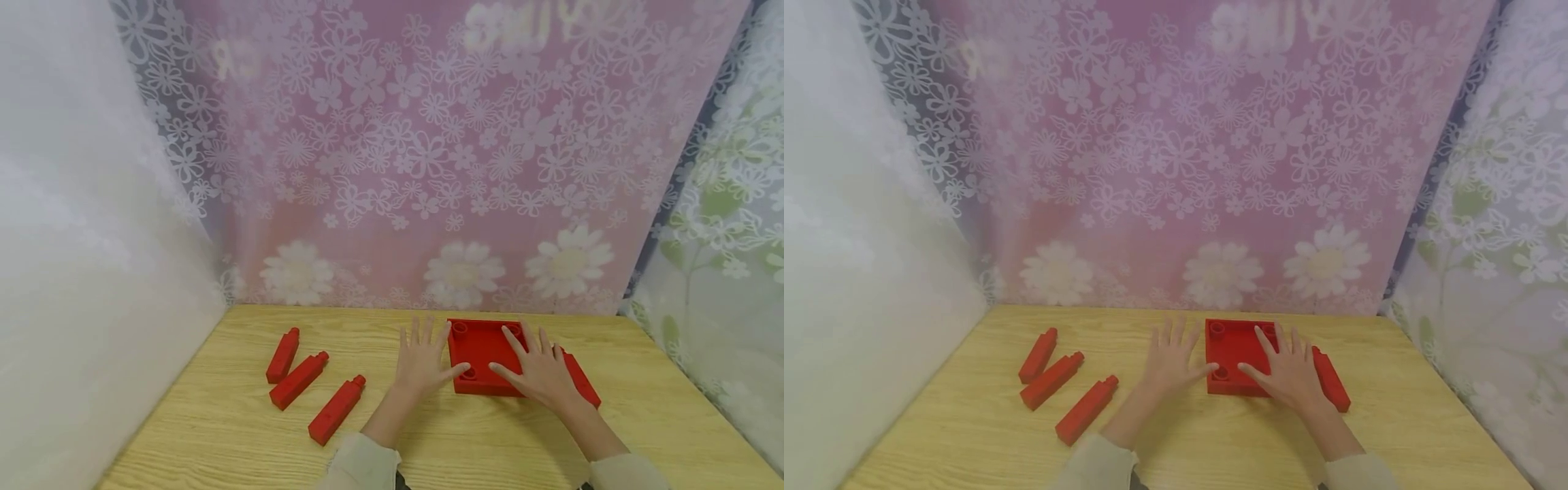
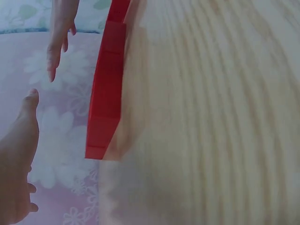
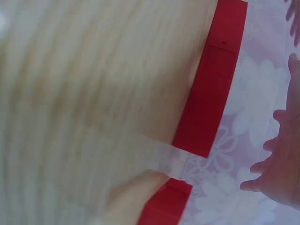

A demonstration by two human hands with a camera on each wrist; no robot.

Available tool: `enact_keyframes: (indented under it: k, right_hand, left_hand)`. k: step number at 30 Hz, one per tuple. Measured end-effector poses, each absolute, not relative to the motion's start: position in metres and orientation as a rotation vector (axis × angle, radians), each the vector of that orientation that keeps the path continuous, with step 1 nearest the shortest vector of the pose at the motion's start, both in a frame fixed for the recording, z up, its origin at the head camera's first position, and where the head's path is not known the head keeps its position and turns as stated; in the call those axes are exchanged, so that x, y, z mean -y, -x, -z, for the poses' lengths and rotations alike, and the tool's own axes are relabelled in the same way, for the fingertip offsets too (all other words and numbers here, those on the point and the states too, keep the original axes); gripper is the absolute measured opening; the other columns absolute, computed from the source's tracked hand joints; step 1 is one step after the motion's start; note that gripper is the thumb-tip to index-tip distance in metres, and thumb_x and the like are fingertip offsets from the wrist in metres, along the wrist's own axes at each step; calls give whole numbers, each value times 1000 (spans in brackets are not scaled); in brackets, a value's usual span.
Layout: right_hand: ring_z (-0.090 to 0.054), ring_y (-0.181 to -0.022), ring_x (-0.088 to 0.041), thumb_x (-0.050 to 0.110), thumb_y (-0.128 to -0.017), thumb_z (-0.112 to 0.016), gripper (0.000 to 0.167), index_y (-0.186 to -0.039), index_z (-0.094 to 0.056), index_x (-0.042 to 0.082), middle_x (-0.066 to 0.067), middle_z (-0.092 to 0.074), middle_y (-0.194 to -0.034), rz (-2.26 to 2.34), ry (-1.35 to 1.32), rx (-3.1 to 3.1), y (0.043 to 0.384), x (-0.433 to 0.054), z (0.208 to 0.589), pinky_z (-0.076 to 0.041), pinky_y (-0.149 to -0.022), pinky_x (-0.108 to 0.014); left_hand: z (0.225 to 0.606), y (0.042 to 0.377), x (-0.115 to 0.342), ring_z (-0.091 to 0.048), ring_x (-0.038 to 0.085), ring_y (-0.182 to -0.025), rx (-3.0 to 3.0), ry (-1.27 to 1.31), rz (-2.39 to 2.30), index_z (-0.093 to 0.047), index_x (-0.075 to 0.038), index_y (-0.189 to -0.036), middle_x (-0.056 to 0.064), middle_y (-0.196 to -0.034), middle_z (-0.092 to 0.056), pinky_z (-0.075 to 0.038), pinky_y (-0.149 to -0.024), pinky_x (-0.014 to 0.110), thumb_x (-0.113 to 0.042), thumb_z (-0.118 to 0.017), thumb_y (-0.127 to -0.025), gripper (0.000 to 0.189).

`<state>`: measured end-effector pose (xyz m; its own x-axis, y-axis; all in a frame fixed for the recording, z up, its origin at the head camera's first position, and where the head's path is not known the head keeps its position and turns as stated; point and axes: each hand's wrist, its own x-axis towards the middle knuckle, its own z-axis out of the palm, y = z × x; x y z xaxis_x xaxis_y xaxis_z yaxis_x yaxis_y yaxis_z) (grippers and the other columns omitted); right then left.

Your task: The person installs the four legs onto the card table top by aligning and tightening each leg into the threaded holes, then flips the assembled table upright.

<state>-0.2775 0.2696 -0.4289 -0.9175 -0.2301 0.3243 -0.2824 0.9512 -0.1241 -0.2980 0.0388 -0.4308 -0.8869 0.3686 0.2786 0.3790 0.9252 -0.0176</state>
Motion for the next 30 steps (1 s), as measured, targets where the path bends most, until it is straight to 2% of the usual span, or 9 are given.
enact_keyframes:
  k: [5,11,16,25,30]
  right_hand:
    - [-15,-125,-56,61,-84,-50,82,-143,-32,8,-23,-15,-147,-295,-338,2815,275,-275,439,-16,-91,-71]
    - [-15,-123,-58,60,-85,-49,82,-146,-25,11,-27,-14,-145,-408,-283,2872,271,-278,446,-20,-87,-73]
    - [-11,-121,-62,58,-86,-50,85,-147,-18,9,-29,-5,-146,-628,-255,2926,269,-282,448,-24,-80,-74]
    - [-9,-125,-57,51,-80,-64,94,-143,-21,-3,-35,-8,-142,-889,-191,2871,270,-288,461,-20,-89,-71]
    - [-14,-126,-53,47,-79,-68,93,-141,-24,-6,-36,-14,-141,-994,-176,2815,271,-291,470,-21,-93,-66]
  left_hand:
    - [444,296,-52,-12,34,-135,2840,588,195,-17,-27,-148,9,-151,-13,-14,-105,52,-76,-26,-81,83]
    - [464,296,-62,-20,35,-133,2834,575,363,-24,-24,-147,11,-149,-20,-19,-104,50,-75,-29,-82,83]
    - [475,299,-65,-24,37,-131,2848,563,547,-25,-20,-147,13,-148,-23,-19,-104,51,-73,-32,-82,84]
    - [490,301,-72,-24,38,-131,2823,548,722,-25,-14,-146,14,-143,-32,-14,-104,53,-71,-33,-84,85]
    - [499,300,-77,-22,38,-132,2814,521,725,-25,-14,-146,13,-141,-37,-10,-105,53,-71,-30,-84,84]
